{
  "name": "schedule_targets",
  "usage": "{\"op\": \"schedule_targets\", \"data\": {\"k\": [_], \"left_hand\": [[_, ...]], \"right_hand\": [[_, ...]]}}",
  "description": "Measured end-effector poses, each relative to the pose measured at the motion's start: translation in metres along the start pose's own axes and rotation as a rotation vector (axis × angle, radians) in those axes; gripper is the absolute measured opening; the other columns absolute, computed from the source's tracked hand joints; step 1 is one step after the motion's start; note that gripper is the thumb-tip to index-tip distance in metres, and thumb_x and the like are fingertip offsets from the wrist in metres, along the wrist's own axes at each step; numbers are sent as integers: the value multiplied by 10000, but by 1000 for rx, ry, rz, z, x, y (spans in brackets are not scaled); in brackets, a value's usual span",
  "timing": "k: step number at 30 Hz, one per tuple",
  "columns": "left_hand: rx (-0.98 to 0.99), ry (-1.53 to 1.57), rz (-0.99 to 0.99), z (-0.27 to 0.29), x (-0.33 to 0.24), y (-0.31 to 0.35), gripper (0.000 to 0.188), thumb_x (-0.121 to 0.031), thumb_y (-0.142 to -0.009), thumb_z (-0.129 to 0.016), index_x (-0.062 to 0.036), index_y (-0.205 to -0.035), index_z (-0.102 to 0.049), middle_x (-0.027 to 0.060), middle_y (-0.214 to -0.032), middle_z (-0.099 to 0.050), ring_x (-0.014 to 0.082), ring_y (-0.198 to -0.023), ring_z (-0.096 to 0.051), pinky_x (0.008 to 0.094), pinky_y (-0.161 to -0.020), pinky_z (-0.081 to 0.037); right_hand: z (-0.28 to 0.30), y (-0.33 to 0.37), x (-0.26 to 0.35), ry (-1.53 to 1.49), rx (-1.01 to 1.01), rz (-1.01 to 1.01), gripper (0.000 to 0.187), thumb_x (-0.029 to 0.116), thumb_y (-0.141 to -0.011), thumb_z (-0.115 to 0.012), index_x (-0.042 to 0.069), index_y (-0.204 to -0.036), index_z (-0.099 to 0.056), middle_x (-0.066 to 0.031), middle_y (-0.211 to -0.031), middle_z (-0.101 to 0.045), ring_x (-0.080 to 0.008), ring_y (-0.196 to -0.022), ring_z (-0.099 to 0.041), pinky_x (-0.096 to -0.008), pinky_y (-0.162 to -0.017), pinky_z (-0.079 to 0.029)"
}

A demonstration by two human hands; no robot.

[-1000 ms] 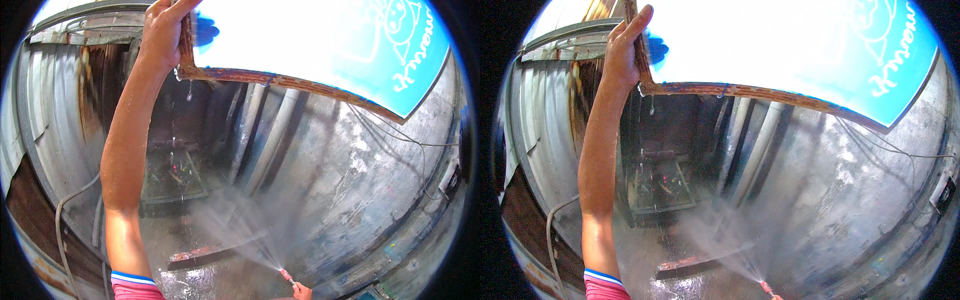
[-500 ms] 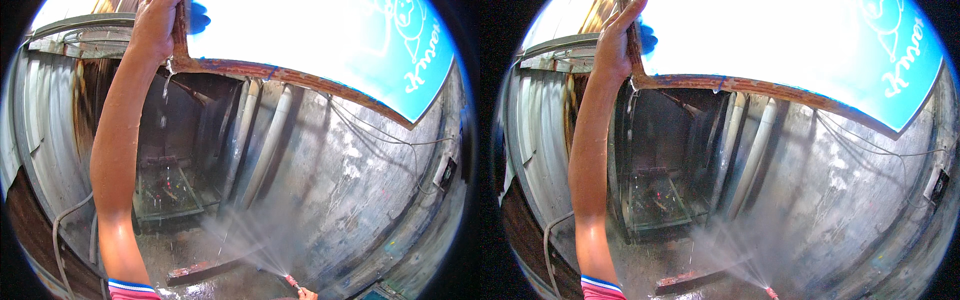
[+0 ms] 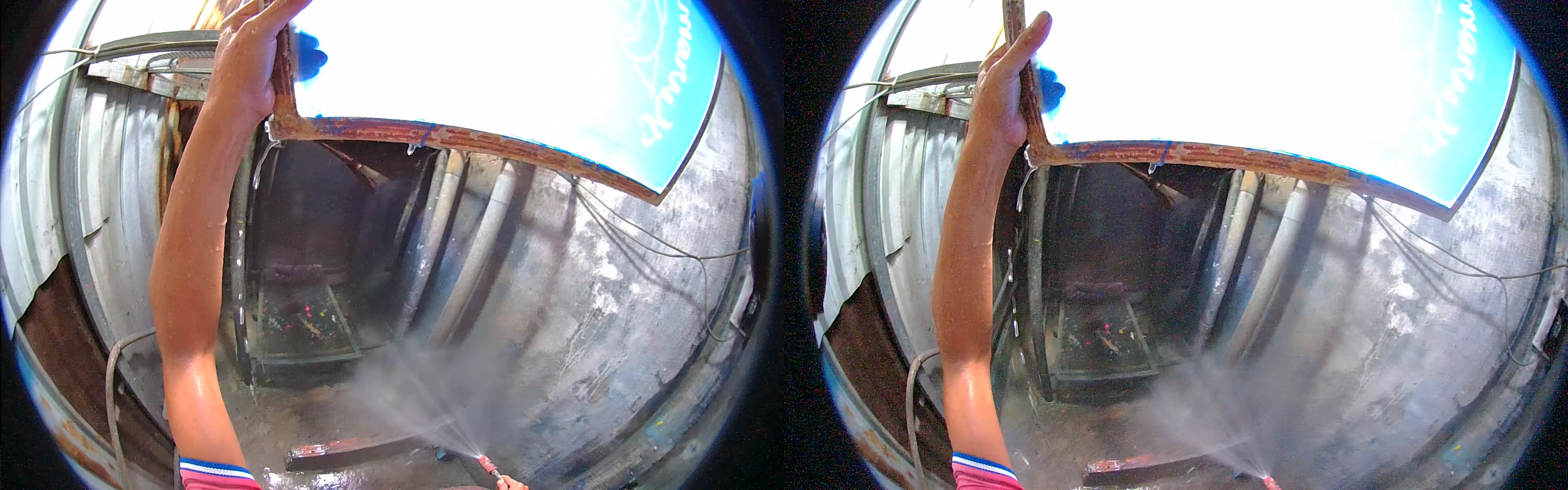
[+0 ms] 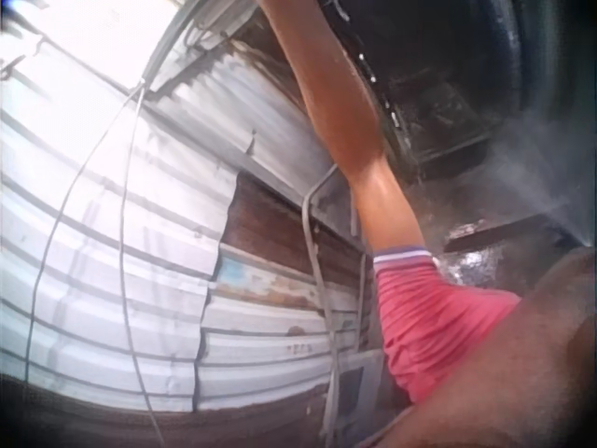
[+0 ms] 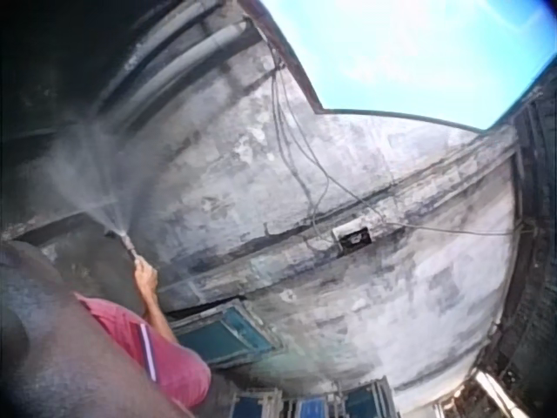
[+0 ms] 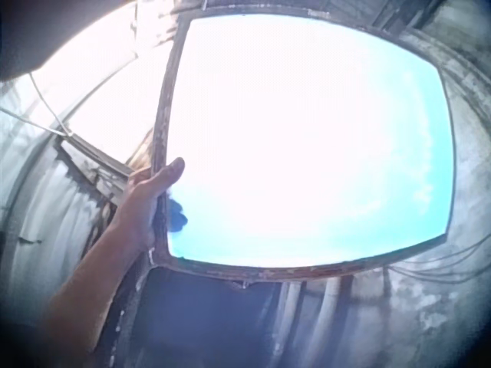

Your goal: The person uses a hose nozzle to spray water on a blue sign with a cartoon graphic, rinsing both sides. The person holds the sign with one hand and sprays with the other, then flips the sign to rinse the reverse side before placing it back down.

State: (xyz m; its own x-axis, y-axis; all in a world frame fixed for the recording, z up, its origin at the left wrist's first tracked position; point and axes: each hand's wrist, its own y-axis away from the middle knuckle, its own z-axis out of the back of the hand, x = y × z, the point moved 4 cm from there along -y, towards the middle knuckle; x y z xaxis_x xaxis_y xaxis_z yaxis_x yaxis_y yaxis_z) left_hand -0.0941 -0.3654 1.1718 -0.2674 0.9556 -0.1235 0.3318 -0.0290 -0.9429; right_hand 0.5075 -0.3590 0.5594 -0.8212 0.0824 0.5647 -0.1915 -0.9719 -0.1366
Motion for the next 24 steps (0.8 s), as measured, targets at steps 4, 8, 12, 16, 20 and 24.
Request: {"op": "schedule_targets", "data": {"k": [4,8,12,16,20,24], "left_hand": [[-28,-73,17,6,7,7,382,-426,-799,-716,-73,-829,-573,-21,-548,-528,65,-449,-555,217,-431,-488],[-6,-84,39,8,8,8,388,-423,-791,-725,-73,-834,-563,-22,-549,-532,65,-451,-559,218,-429,-494],[-29,-106,66,-5,6,22,372,-403,-795,-726,-70,-827,-564,-18,-556,-540,69,-455,-565,222,-431,-499],[-12,-91,76,-11,9,25,349,-383,-803,-725,-71,-816,-568,-11,-573,-555,71,-460,-572,223,-432,-499],[60,-43,89,-21,20,30,420,-418,-748,-765,-45,-835,-593,6,-594,-536,79,-494,-579,249,-503,-552],[83,-17,86,-34,27,33,398,-414,-751,-763,-59,-819,-595,-10,-577,-519,61,-477,-563,231,-489,-541]], "right_hand": [[9,0,32,-11,-49,22,350,371,-892,-535,125,-1112,-653,-204,-985,-647,-412,-939,-603,-448,-802,-480],[19,1,70,-74,-99,65,300,336,-885,-552,127,-1065,-670,-205,-937,-647,-411,-867,-615,-448,-736,-489],[16,-3,68,-72,-83,49,295,319,-885,-551,122,-1068,-671,-212,-934,-646,-420,-876,-611,-450,-744,-487],[18,-6,72,-129,-53,53,294,321,-881,-551,136,-1075,-672,-209,-934,-649,-413,-878,-615,-453,-748,-488],[24,-1,71,-77,-76,37,286,324,-876,-557,146,-1066,-676,-203,-920,-650,-413,-853,-618,-452,-726,-491],[16,-5,52,-61,-94,53,280,325,-874,-561,145,-1051,-682,-192,-913,-655,-407,-842,-620,-449,-717,-492]]}}
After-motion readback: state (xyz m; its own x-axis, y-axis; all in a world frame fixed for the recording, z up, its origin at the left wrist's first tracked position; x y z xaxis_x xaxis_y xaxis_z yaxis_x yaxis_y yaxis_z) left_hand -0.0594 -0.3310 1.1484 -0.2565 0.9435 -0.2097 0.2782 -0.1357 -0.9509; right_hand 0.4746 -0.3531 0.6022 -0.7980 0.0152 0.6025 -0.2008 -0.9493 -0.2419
